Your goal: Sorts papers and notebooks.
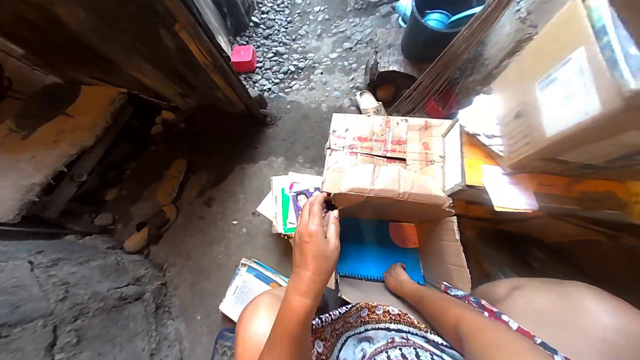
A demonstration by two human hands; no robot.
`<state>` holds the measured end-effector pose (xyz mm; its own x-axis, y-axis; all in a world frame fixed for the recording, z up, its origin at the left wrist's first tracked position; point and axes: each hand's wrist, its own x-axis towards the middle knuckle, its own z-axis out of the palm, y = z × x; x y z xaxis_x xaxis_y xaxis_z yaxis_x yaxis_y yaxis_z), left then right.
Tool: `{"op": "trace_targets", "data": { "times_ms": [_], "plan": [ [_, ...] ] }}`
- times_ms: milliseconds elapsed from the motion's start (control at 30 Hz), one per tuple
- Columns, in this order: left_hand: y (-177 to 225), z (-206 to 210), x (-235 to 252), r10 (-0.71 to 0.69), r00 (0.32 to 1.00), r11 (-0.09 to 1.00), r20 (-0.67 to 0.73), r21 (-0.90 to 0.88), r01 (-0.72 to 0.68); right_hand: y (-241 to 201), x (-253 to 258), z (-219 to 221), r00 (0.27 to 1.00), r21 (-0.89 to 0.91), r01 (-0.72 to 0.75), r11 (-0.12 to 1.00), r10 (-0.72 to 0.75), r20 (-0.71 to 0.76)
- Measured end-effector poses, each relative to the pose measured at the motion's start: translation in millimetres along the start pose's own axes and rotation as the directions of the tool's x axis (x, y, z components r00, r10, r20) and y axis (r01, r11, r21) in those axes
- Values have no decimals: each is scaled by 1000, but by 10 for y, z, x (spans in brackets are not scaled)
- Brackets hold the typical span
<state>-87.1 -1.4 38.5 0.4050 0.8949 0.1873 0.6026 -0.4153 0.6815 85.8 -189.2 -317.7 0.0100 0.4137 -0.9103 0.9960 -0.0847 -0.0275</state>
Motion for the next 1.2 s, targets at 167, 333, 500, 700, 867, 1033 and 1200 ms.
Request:
{"op": "trace_targets", "data": {
  "times_ms": [167,333,500,700,867,1033,1200],
  "plan": [
    [-16,32,52,-16,1000,1000,8,15,16,-48,71,-50,999,-79,-11,997,15,49],
    [18,73,127,-9,1000,999,16,36,9,-48,42,-23,999,-7,2,1000,-2,37],
    [31,123,126,-2,999,999,33,39,1,45,-25,-97,999,81,11,997,-15,51],
    [41,131,131,-23,998,999,52,45,21,171,-67,-163,994,47,106,993,-107,11],
    [66,129,164,-43,997,998,64,42,40,291,-193,-306,982,39,172,984,-169,-79],
    [75,115,180,-49,997,998,64,33,47,346,-369,-452,971,120,173,977,-149,-188],
    [89,65,225,-76,994,997,82,12,76,337,-613,-799,926,216,144,966,-55,-373]
  ]
}}
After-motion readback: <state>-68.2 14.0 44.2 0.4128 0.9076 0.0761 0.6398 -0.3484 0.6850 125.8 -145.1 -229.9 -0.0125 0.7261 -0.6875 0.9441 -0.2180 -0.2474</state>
